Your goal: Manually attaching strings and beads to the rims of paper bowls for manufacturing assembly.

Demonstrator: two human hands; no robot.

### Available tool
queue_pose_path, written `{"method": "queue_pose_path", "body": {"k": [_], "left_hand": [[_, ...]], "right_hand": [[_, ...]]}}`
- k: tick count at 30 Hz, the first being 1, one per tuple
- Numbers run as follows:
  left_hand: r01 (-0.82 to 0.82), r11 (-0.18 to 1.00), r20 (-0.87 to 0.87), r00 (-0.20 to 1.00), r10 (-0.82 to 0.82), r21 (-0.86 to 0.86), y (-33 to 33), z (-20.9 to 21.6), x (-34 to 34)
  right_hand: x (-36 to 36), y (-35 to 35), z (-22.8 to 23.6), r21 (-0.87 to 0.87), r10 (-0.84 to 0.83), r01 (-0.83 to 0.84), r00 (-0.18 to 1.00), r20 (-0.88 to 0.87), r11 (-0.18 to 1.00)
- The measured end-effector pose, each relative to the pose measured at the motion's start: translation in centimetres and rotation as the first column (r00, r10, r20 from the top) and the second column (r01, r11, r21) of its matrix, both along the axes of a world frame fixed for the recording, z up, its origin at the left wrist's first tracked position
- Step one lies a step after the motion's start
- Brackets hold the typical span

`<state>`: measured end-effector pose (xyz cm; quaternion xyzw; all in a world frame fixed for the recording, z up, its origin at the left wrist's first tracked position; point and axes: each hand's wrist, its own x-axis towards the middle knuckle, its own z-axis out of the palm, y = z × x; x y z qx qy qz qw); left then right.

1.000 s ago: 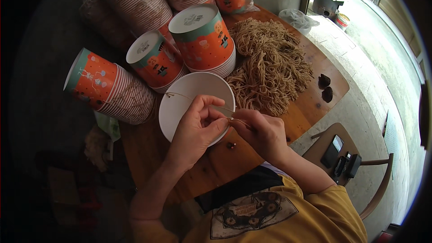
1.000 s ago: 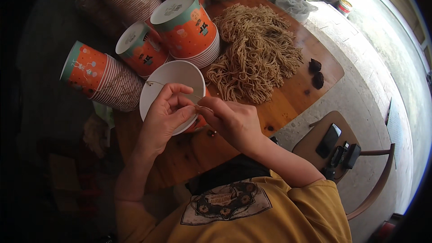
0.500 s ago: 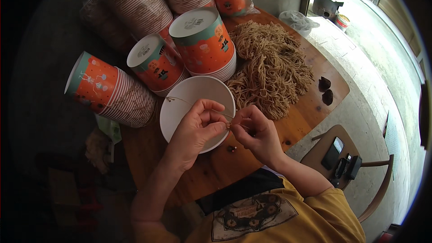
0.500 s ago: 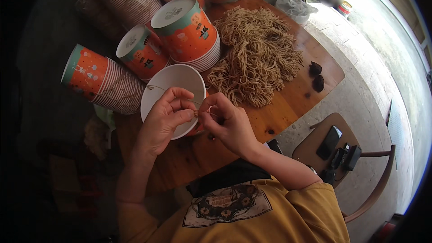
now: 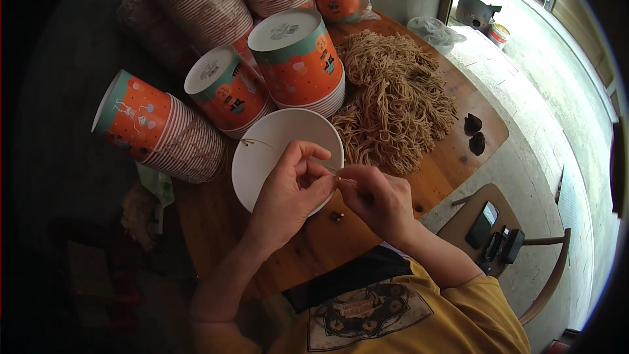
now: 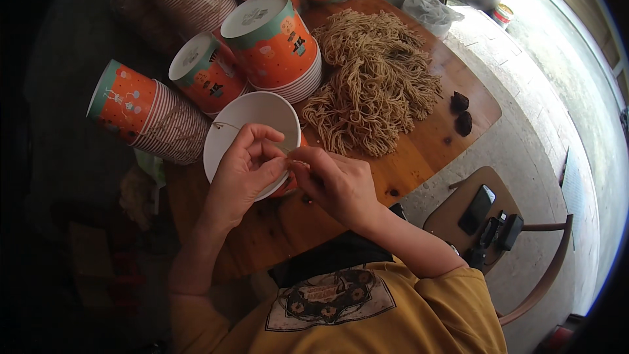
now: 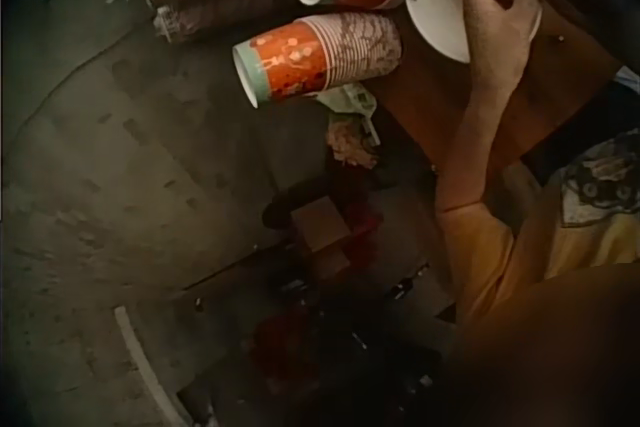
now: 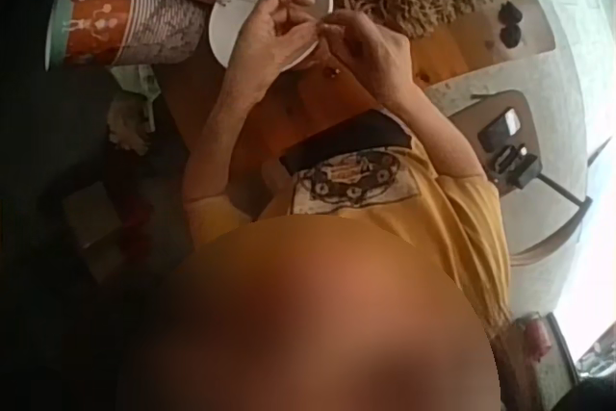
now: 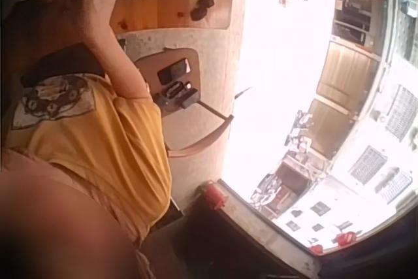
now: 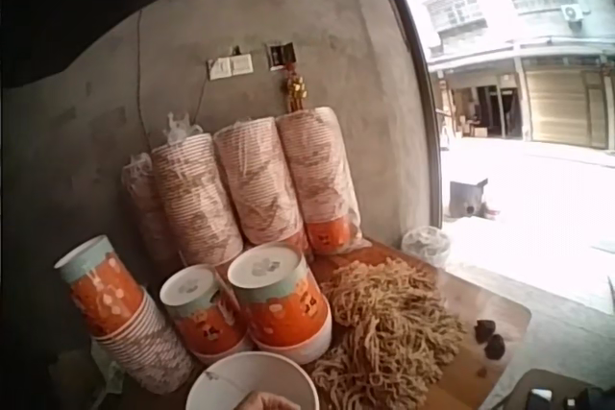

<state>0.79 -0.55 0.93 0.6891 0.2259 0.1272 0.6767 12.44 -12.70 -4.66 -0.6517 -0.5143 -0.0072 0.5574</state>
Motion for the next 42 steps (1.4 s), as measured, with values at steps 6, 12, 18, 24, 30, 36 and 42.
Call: {"method": "queue_pose_path", "body": {"k": [6, 12, 18, 24, 30, 36, 42], "left_hand": [[0.029, 0.999, -0.008, 1.000, -0.029, 0.036, -0.1, -0.1, 0.1], [0.068, 0.989, -0.013, 0.998, -0.067, 0.134, -0.3, -0.5, -0.2], [0.049, 0.980, -0.039, 0.998, -0.042, 0.192, -0.5, -0.7, -0.1], [0.052, 0.939, -0.039, 0.998, -0.041, 0.339, -0.7, -0.6, 0.0], [0.017, 0.900, -0.013, 1.000, -0.012, 0.436, -1.1, -0.5, 0.0], [0.014, 0.834, -0.009, 1.000, -0.010, 0.551, -1.2, -0.6, 0.0], [-0.002, 0.792, 0.000, 1.000, 0.003, 0.611, -1.3, -0.7, 0.2]], "right_hand": [[0.1, 0.1, -0.7, 0.071, 0.012, -0.015, 0.999, 0.042, 0.997], [-0.3, 0.0, -0.5, -0.030, 0.077, -0.091, 0.947, -0.311, 0.995], [0.1, 0.0, -1.3, -0.025, 0.122, -0.171, 0.792, -0.598, 0.985], [0.2, -0.1, -1.3, 0.047, 0.168, -0.188, 0.705, -0.688, 0.981], [0.3, -0.3, -1.5, 0.080, 0.189, -0.186, 0.697, -0.692, 0.979], [0.4, -0.3, -2.2, 0.112, 0.199, -0.168, 0.700, -0.685, 0.979], [0.6, -0.4, -2.1, 0.184, 0.219, -0.138, 0.797, -0.563, 0.973]]}}
